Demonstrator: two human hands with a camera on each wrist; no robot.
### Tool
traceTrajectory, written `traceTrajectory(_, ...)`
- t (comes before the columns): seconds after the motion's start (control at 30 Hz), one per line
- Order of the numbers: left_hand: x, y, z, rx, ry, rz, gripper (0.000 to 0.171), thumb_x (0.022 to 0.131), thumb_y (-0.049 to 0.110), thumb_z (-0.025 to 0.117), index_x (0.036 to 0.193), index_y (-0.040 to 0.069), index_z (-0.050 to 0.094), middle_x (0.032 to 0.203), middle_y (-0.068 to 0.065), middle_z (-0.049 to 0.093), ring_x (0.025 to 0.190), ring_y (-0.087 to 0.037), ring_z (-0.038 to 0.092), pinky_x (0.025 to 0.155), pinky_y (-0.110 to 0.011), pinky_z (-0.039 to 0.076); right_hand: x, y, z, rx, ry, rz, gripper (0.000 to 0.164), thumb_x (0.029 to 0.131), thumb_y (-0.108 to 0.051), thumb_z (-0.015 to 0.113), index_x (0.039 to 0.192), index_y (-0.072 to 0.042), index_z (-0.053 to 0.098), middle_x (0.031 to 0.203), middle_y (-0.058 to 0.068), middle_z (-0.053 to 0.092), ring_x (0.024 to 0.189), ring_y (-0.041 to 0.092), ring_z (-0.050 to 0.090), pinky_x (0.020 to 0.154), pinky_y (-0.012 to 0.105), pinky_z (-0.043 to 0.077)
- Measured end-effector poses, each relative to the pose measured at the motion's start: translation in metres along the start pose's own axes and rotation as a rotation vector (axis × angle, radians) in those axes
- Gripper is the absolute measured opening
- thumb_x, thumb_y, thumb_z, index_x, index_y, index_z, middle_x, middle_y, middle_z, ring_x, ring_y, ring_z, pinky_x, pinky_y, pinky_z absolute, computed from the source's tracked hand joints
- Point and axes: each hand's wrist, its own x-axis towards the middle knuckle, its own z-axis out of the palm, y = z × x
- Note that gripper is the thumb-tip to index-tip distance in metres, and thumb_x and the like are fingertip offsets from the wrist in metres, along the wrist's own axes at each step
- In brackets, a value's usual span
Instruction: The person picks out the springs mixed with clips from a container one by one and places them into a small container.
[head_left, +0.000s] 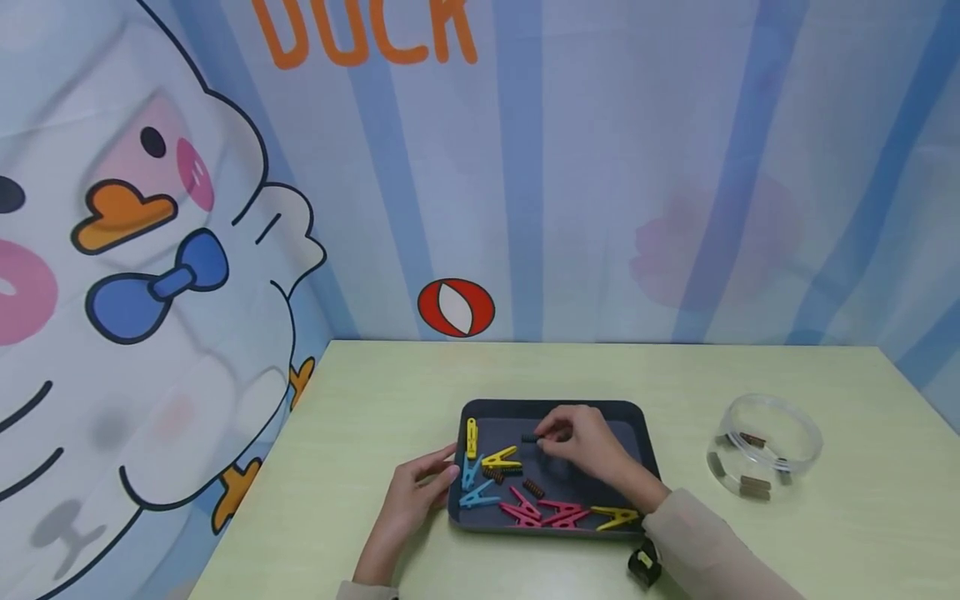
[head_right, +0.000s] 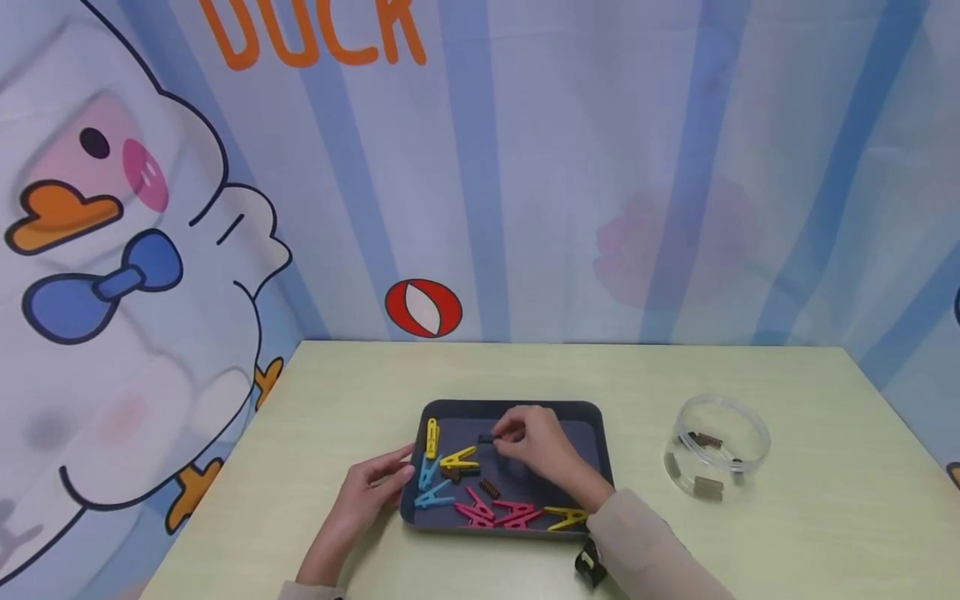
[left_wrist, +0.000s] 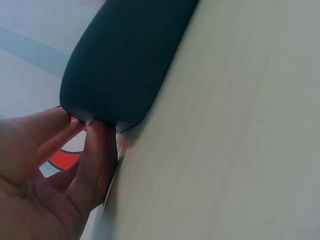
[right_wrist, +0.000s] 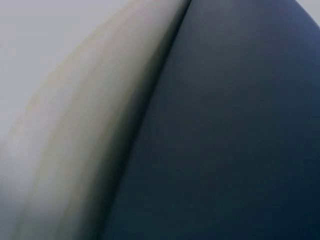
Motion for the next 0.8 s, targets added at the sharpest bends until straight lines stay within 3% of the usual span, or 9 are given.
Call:
traceTrajectory(0.37, 0.0, -0.001, 0.0, 0.013, 0.009, 0.008, 0.041, 0.097, 0.018, 0.068, 0.136, 0.007, 0.062, 0.117, -0.016, 0.066, 0.1, -0.022, 0.063, 0.075, -0.03, 0.06, -0.005, -0.004, -0.015, -0.042, 0.045, 0.008, 0.01, 0.086, -0.002, 0.075, 0.094, -0.007, 0.075, 0.088, 0.0, 0.069, 0.075, 0.013, 0.065, 0.065, 0.027, 0.056)
traceTrajectory(0.8, -0.001, 0.002, 0.002, 0.044, 0.02, -0.007, 0.04, 0.097, 0.017, 0.068, 0.136, 0.009, 0.063, 0.121, -0.018, 0.066, 0.103, -0.024, 0.064, 0.075, -0.031, 0.06, -0.011, -0.007, -0.034, -0.021, 0.091, -0.006, 0.01, 0.087, 0.0, 0.074, 0.096, -0.003, 0.074, 0.09, 0.003, 0.07, 0.076, 0.016, 0.065, 0.068, 0.029, 0.057)
